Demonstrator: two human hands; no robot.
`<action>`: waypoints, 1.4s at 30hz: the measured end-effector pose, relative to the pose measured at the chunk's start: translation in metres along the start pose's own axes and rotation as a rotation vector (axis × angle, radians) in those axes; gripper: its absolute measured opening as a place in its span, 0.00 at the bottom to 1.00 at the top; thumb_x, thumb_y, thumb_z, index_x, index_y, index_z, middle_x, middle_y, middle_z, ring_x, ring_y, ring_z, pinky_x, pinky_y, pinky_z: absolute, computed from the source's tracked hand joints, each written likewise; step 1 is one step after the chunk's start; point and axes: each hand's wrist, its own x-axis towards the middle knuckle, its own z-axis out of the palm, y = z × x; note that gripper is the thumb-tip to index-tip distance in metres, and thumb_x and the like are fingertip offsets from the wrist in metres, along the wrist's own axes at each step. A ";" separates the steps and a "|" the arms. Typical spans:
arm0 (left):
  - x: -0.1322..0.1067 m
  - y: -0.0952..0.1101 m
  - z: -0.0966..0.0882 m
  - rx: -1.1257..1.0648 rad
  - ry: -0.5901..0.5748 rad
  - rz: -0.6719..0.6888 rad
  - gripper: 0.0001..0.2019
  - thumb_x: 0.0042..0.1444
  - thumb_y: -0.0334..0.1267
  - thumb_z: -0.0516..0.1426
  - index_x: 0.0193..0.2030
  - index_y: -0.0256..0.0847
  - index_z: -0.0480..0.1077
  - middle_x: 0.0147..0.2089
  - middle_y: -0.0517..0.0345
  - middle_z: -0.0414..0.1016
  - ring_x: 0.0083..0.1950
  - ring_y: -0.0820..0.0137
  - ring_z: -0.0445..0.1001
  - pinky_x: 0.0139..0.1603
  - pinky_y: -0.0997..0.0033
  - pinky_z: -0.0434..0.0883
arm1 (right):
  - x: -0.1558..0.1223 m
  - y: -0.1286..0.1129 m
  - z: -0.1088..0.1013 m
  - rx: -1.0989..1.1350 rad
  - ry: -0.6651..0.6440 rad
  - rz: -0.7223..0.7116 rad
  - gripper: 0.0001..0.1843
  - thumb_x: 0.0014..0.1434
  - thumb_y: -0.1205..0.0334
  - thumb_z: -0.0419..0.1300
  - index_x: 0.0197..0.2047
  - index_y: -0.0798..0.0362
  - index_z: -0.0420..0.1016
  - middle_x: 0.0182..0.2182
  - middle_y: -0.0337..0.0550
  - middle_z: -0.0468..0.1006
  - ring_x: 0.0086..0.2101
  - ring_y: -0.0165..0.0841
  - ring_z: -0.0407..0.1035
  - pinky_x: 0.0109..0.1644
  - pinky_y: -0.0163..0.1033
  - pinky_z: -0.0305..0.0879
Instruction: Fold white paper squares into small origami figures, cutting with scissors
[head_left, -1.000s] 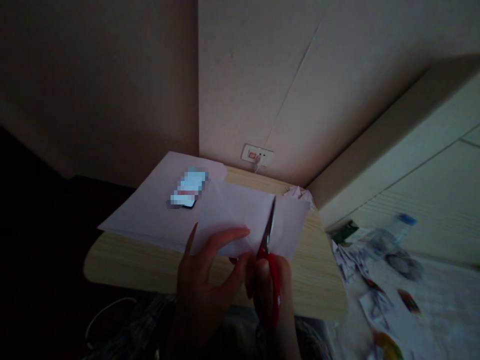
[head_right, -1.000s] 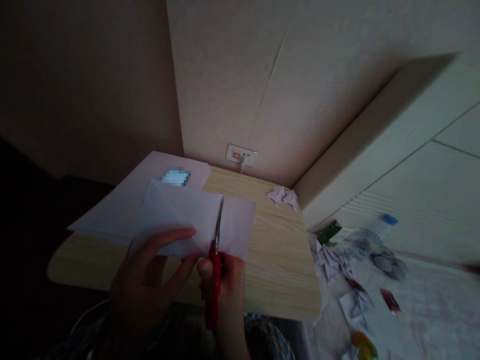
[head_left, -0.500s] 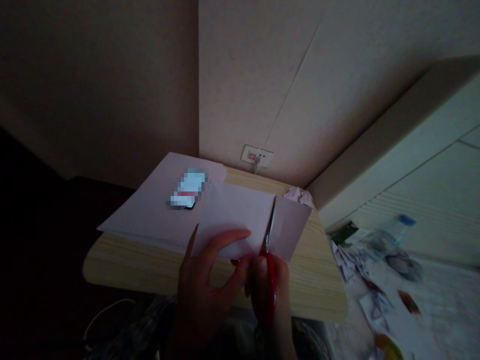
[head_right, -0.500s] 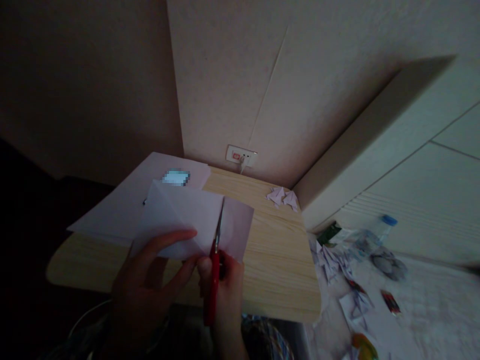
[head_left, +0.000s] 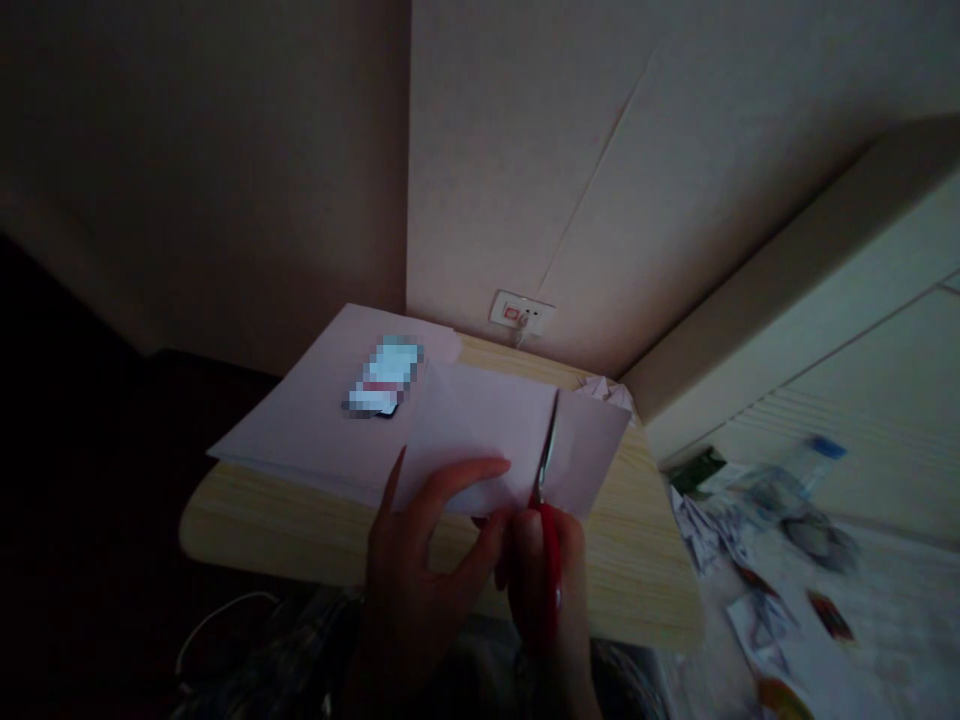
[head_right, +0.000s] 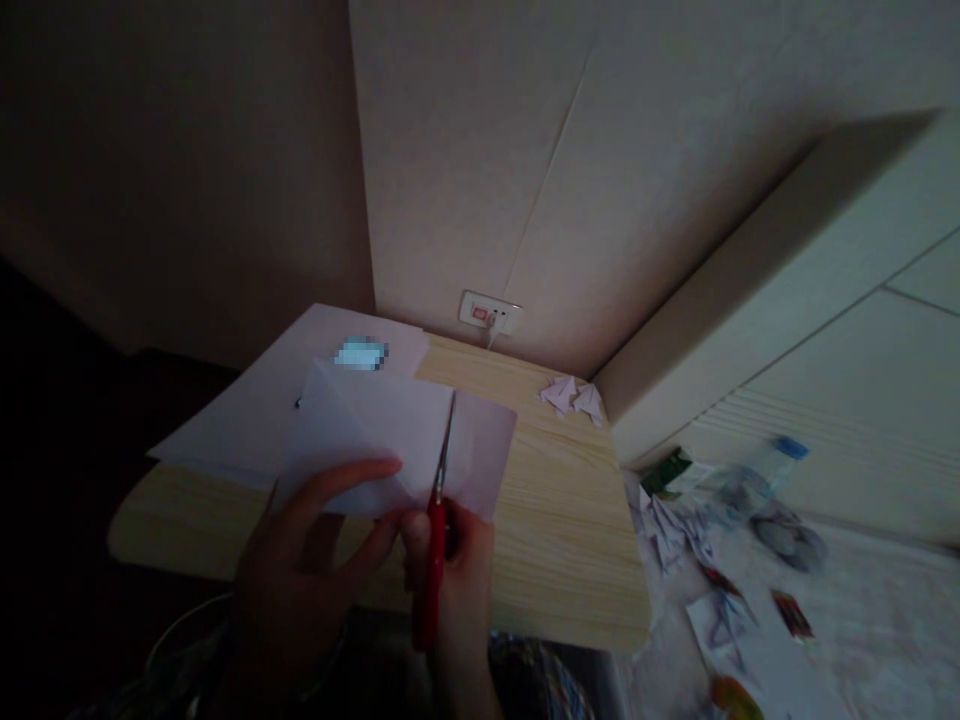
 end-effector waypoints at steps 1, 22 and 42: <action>0.000 0.000 0.000 -0.006 -0.003 0.003 0.13 0.51 0.31 0.61 0.43 0.50 0.74 0.42 0.63 0.80 0.44 0.67 0.78 0.46 0.69 0.76 | 0.000 0.000 0.000 0.003 -0.001 -0.004 0.28 0.52 0.36 0.58 0.20 0.54 0.69 0.11 0.32 0.60 0.12 0.23 0.55 0.11 0.28 0.55; -0.001 -0.005 0.005 -0.084 -0.029 -0.062 0.13 0.52 0.30 0.60 0.43 0.50 0.74 0.43 0.63 0.79 0.46 0.68 0.77 0.46 0.71 0.75 | 0.006 -0.014 0.003 -0.170 -0.073 0.017 0.35 0.53 0.29 0.49 0.15 0.53 0.64 0.08 0.34 0.59 0.10 0.23 0.54 0.11 0.28 0.53; 0.009 -0.018 0.001 -0.072 -0.027 -0.129 0.11 0.55 0.35 0.58 0.46 0.45 0.74 0.48 0.58 0.79 0.48 0.65 0.76 0.49 0.68 0.71 | 0.040 0.031 -0.024 -0.499 0.005 -0.062 0.15 0.55 0.53 0.57 0.41 0.54 0.71 0.36 0.48 0.76 0.35 0.38 0.72 0.41 0.45 0.70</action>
